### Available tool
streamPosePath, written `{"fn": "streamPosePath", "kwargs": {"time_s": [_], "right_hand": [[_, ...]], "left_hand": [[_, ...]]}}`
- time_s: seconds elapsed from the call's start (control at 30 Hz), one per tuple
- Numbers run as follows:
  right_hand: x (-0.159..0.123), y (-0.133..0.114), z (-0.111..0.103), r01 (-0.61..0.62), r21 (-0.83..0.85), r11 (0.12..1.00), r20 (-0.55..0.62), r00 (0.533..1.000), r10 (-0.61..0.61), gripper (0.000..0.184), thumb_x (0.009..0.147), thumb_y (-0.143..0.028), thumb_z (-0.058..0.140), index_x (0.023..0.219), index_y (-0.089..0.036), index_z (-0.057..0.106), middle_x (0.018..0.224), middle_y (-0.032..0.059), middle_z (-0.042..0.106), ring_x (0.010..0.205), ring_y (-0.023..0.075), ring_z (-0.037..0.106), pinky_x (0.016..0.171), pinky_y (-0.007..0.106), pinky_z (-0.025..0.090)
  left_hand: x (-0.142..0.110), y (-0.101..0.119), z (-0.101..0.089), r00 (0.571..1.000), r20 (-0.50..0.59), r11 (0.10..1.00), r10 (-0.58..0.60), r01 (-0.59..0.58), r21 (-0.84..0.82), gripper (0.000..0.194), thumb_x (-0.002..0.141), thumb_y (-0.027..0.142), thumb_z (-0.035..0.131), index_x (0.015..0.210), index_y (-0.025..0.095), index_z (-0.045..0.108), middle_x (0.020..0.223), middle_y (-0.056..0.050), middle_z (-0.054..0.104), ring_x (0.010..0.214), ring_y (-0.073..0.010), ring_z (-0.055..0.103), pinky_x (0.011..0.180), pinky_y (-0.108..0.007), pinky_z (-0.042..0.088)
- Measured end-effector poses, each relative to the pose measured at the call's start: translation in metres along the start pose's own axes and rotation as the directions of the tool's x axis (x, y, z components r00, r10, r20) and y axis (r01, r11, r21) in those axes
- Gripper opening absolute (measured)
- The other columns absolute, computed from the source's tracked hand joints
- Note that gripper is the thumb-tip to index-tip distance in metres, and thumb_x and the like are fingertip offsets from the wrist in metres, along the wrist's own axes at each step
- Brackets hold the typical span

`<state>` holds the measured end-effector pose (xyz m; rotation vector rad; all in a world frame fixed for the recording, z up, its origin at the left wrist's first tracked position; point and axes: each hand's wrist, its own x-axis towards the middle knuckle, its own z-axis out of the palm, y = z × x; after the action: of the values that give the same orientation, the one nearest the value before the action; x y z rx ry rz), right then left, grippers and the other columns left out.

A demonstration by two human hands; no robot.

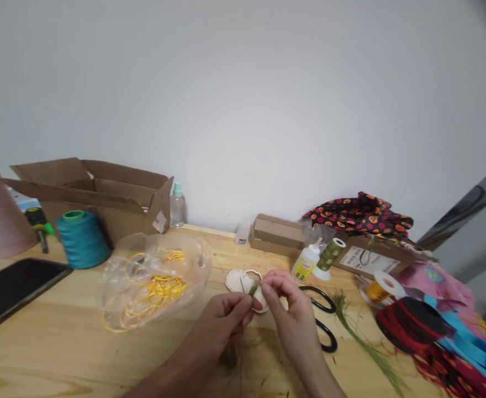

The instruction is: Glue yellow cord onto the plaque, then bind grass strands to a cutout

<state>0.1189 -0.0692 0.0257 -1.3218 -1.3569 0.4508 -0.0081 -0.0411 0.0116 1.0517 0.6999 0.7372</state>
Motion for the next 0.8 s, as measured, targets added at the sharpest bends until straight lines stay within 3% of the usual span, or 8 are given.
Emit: {"fn": "streamPosePath", "kwargs": {"time_s": [0.13, 0.23, 0.37, 0.53, 0.63, 0.8], "right_hand": [[0.001, 0.004, 0.001, -0.12, 0.211, 0.97, -0.063, 0.989, 0.136, 0.016, 0.074, -0.032, 0.055, 0.071, -0.018, 0.059, 0.072, 0.0018, 0.057, 0.07, 0.0151, 0.053, 0.065, 0.026, 0.043], [-0.002, 0.008, 0.004, -0.223, 0.281, 0.933, 0.019, 0.974, 0.227, 0.021, 0.072, -0.037, 0.057, 0.078, -0.017, 0.063, 0.076, 0.0039, 0.061, 0.068, 0.0154, 0.055, 0.062, 0.027, 0.044], [-0.007, 0.008, 0.01, -0.238, 0.248, 0.939, 0.186, 0.963, 0.195, 0.022, 0.066, -0.034, 0.063, 0.081, -0.019, 0.069, 0.09, 0.0073, 0.061, 0.078, 0.0193, 0.056, 0.063, 0.028, 0.045], [-0.007, -0.001, 0.012, -0.24, 0.345, 0.907, 0.177, 0.966, 0.188, 0.013, 0.065, -0.031, 0.065, 0.064, -0.019, 0.07, 0.082, 0.0063, 0.062, 0.081, 0.0201, 0.057, 0.07, 0.03, 0.046], [-0.007, -0.004, 0.01, -0.26, 0.396, 0.88, 0.197, 0.961, 0.195, 0.019, 0.066, -0.03, 0.064, 0.051, -0.019, 0.066, 0.079, 0.0052, 0.062, 0.082, 0.0194, 0.056, 0.076, 0.031, 0.044], [-0.008, 0.0, 0.011, -0.291, 0.454, 0.842, 0.217, 0.953, 0.213, 0.012, 0.068, -0.029, 0.062, 0.064, -0.02, 0.07, 0.082, 0.0045, 0.062, 0.085, 0.0192, 0.056, 0.08, 0.032, 0.042]], "left_hand": [[0.001, -0.003, -0.003, 1.0, 0.02, 1.0, -0.002, 0.002, -0.012, 0.04, 0.062, 0.051, 0.061, 0.067, 0.012, 0.058, 0.046, 0.009, 0.032, 0.038, -0.0022, 0.017, 0.039, -0.02, 0.008], [0.001, -0.004, -0.004, 1.0, 0.018, 0.999, 0.009, -0.008, -0.034, 0.037, 0.065, 0.049, 0.059, 0.063, 0.013, 0.055, 0.046, 0.009, 0.031, 0.039, -0.0026, 0.017, 0.039, -0.02, 0.009], [0.0, -0.002, -0.002, 1.0, -0.006, 1.0, 0.013, -0.013, -0.018, 0.041, 0.064, 0.05, 0.06, 0.05, 0.015, 0.042, 0.047, 0.009, 0.027, 0.042, -0.0042, 0.018, 0.041, -0.02, 0.011], [0.001, -0.002, -0.002, 0.999, 0.027, 0.997, 0.023, -0.025, 0.071, 0.042, 0.064, 0.053, 0.057, 0.052, 0.015, 0.042, 0.046, 0.008, 0.029, 0.042, -0.0043, 0.018, 0.041, -0.021, 0.009], [0.001, -0.005, -0.005, 0.999, 0.041, 0.998, 0.032, -0.034, 0.053, 0.041, 0.067, 0.05, 0.056, 0.052, 0.016, 0.041, 0.046, 0.008, 0.029, 0.042, -0.0045, 0.018, 0.042, -0.022, 0.008], [0.0, -0.006, -0.007, 0.997, 0.075, 1.0, 0.017, -0.016, -0.024, 0.039, 0.067, 0.047, 0.058, 0.052, 0.015, 0.042, 0.046, 0.008, 0.028, 0.042, -0.0044, 0.016, 0.042, -0.023, 0.007]]}}
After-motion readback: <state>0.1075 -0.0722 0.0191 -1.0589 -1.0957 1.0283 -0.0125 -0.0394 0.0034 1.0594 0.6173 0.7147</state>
